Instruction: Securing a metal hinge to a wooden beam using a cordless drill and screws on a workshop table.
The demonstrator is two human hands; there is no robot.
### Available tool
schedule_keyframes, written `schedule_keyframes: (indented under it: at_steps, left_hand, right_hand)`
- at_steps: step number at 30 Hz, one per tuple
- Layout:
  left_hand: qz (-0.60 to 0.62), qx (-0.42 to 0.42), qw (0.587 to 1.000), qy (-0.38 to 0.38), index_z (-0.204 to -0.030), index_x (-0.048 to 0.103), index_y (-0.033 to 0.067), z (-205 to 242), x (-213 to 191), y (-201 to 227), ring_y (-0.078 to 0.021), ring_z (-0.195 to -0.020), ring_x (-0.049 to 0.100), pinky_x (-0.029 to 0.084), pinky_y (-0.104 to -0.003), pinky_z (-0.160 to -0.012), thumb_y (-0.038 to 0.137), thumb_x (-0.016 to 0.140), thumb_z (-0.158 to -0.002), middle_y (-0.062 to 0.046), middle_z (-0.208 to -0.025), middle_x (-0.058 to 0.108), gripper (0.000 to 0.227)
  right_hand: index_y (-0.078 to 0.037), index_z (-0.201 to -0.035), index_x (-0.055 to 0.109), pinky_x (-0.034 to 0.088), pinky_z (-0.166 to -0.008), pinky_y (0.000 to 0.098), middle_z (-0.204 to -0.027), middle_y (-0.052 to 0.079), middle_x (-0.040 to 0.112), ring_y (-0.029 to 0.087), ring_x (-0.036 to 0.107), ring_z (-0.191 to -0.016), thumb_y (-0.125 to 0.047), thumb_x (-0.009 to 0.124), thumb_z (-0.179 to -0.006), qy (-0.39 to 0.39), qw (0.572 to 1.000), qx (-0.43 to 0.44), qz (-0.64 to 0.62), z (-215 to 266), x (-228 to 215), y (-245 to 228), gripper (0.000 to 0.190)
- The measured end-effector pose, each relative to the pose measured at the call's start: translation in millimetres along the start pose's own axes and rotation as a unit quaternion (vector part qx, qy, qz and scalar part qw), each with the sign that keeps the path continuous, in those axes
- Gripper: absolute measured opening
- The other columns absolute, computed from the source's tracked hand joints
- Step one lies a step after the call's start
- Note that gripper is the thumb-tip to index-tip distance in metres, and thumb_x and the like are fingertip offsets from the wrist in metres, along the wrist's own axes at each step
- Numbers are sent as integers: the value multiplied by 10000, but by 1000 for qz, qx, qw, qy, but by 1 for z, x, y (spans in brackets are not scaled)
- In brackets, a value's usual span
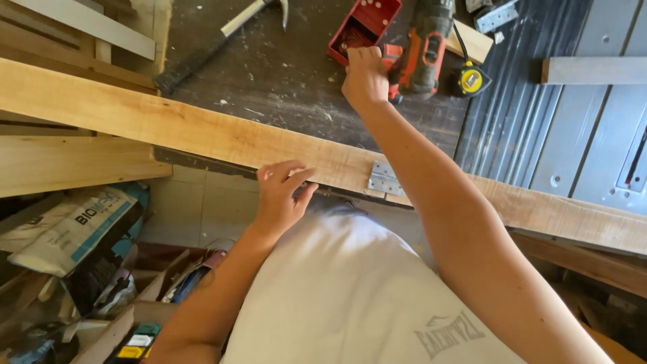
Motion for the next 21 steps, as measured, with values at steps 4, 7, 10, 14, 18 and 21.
schedule_keyframes:
  at_steps: [4,7,10,14,18,21]
  left_hand:
    - [8,-20,1000,17,-1131,741,215,14,-32,-21,-173,-1090,698,361,-438,-979,175,797,-958,7,-1142,697,185]
    - [-15,-39,998,41,-1165,776,267,33,-36,-42,-116,-1065,686,385,-358,-979,334,788,-942,43,-1153,710,233]
    - [-9,-35,998,42,-1167,777,280,37,-37,-49,-121,-1055,695,400,-369,-978,334,798,-925,55,-1154,710,249]
    - [15,-11,999,35,-1093,777,282,28,-37,-49,-122,-989,700,423,-377,-954,304,786,-916,43,-1110,712,178]
    - [41,-4,999,13,-1080,774,299,25,-30,-48,-125,-964,702,438,-391,-938,298,788,-905,53,-1090,704,176]
    - [46,10,999,0,-1071,778,286,26,-21,-49,-142,-982,707,448,-404,-921,298,792,-908,37,-1087,707,164]
  right_hand:
    - [-178,-952,701,419,-829,516,-947,76,726,357,641,-947,-96,597,-895,-95,990,39,93,2,26,-9,144]
    - [-176,-1026,684,489,-844,495,-935,34,665,294,678,-911,-100,707,-849,6,999,-35,27,24,23,-20,193]
    - [-125,-1087,702,575,-839,507,-1036,92,651,384,702,-920,8,667,-876,-25,998,-20,-58,20,-2,-33,252]
    - [-194,-1044,754,611,-792,433,-1067,50,651,324,741,-895,15,708,-866,-121,989,14,86,1,30,-10,279]
    - [-255,-1002,741,623,-716,423,-924,-2,664,278,755,-843,-59,777,-804,-159,973,-17,168,-8,50,2,281]
    - [-193,-1068,706,614,-716,501,-924,42,703,328,742,-900,-38,794,-775,-173,971,-28,161,-12,32,-9,342]
Point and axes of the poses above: each hand's wrist, its own z-axis away from the middle knuckle, its own x-axis out of the palm, y = z × x, the point moved 6 cm from there along -z, towards the middle knuckle
